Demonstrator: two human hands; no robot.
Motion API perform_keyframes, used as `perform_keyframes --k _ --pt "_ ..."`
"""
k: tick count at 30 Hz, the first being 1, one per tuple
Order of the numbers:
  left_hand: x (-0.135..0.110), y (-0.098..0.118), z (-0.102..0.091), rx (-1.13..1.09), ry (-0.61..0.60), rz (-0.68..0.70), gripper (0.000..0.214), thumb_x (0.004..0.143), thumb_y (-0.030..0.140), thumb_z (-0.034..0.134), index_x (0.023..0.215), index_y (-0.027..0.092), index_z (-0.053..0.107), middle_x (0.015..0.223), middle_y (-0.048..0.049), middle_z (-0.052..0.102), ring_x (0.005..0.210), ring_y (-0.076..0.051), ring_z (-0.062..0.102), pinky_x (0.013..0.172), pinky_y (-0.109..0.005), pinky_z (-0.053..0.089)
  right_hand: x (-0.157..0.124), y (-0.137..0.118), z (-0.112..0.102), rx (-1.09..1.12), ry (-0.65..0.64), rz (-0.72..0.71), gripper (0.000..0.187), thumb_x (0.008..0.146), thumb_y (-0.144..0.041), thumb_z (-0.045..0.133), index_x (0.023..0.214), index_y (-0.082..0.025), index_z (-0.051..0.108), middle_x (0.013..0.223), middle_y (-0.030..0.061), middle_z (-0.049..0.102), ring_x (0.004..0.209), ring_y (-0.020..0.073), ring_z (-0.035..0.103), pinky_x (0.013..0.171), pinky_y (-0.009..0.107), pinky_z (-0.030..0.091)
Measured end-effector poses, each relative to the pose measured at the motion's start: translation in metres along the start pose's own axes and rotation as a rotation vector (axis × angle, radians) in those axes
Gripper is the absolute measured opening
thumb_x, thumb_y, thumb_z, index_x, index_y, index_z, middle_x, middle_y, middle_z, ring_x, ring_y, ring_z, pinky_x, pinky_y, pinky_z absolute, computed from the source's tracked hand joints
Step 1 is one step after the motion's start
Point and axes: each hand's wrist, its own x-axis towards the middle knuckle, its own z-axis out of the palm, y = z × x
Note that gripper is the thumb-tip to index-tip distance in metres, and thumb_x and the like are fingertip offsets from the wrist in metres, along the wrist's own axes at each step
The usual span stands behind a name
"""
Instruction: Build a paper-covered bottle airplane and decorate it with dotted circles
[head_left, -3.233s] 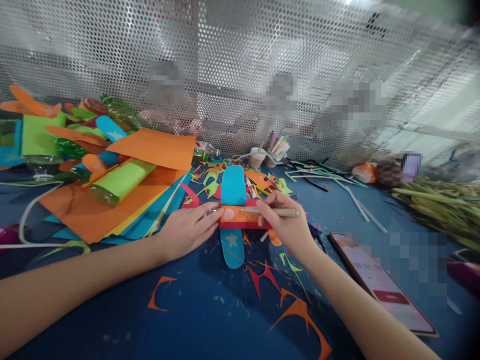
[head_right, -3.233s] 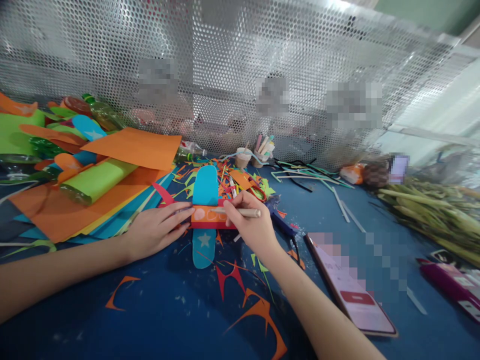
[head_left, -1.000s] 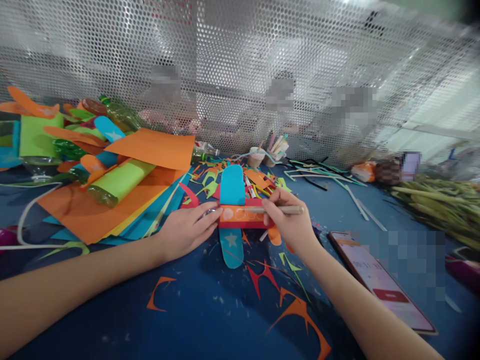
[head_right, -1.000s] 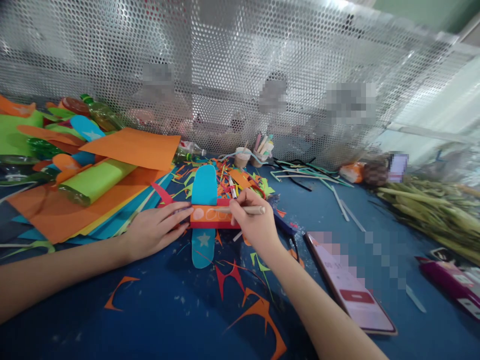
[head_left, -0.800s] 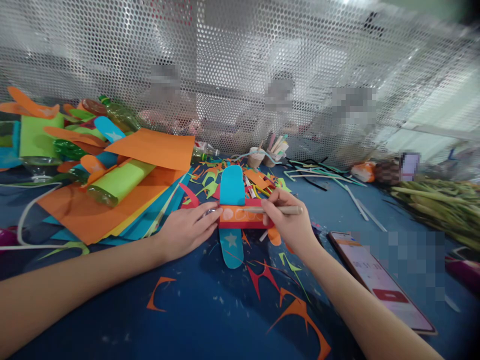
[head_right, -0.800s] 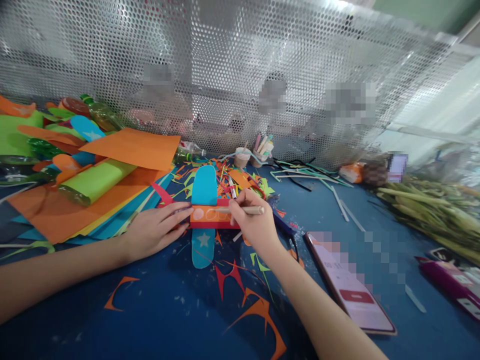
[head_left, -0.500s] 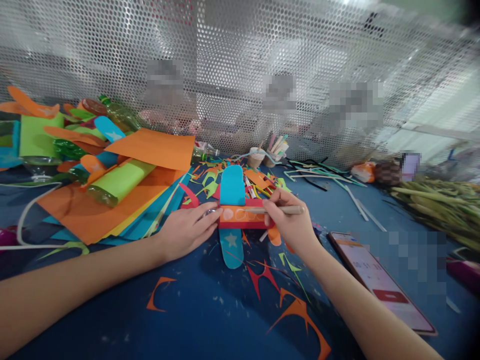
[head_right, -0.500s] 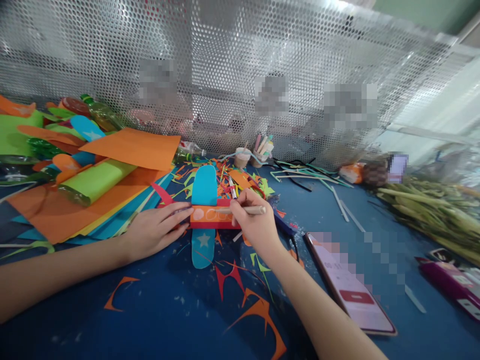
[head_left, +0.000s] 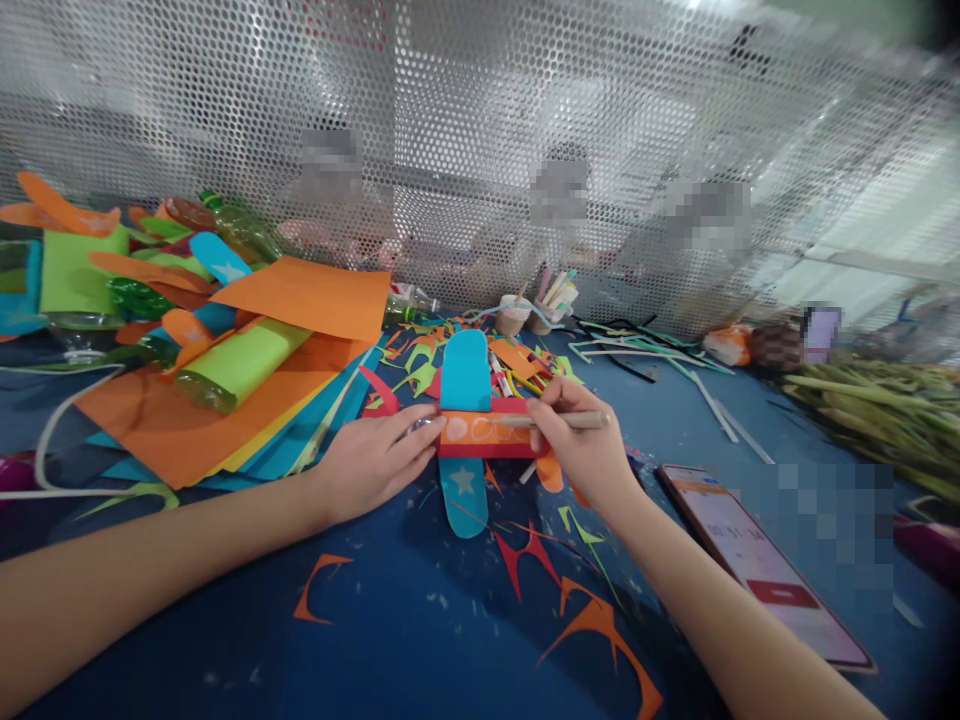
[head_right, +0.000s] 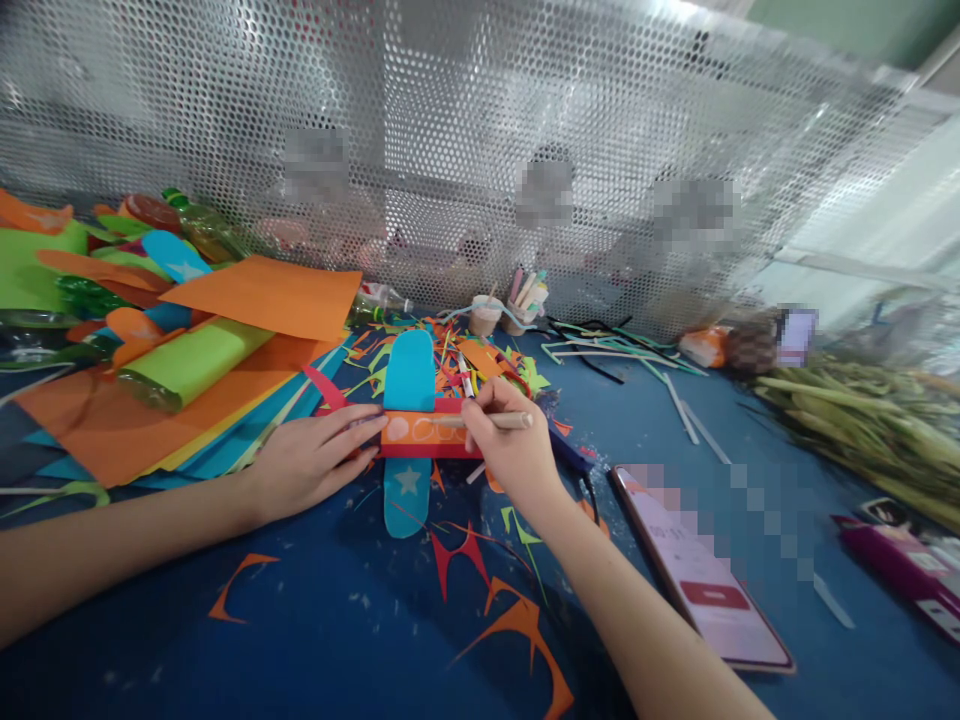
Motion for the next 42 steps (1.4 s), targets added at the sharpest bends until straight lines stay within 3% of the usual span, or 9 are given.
perform_keyframes --k 16,42 --pt "-0.0007 -0.0013 0.0016 -0.009 0.015 0.002 0.030 0.092 0.027 0.046 0.120 0.019 0.053 0.118 -0.0083 0.061 0.084 -0.016 0.066 0.067 -0.027 0.054 -0.0018 0.0038 0.0048 0.071 -0.067 0.008 0.020 0.080 -0.030 0.058 0.065 -0.023 0.047 0.044 -0.0055 0.059 0.042 0.0118 0.051 0.051 0.026 0.040" --pt "0.0001 -0.0004 0.0000 0.005 0.025 0.014 0.030 0.092 0.026 0.048 0.120 0.018 0.051 0.118 -0.0074 0.061 0.081 -0.017 0.066 0.063 -0.028 0.054 -0.0027 0.0050 0.0048 0.099 -0.106 0.001 0.021 0.081 -0.031 0.059 0.066 -0.022 0.047 0.046 -0.0043 0.061 0.044 0.0123 0.056 0.053 0.026 0.043"
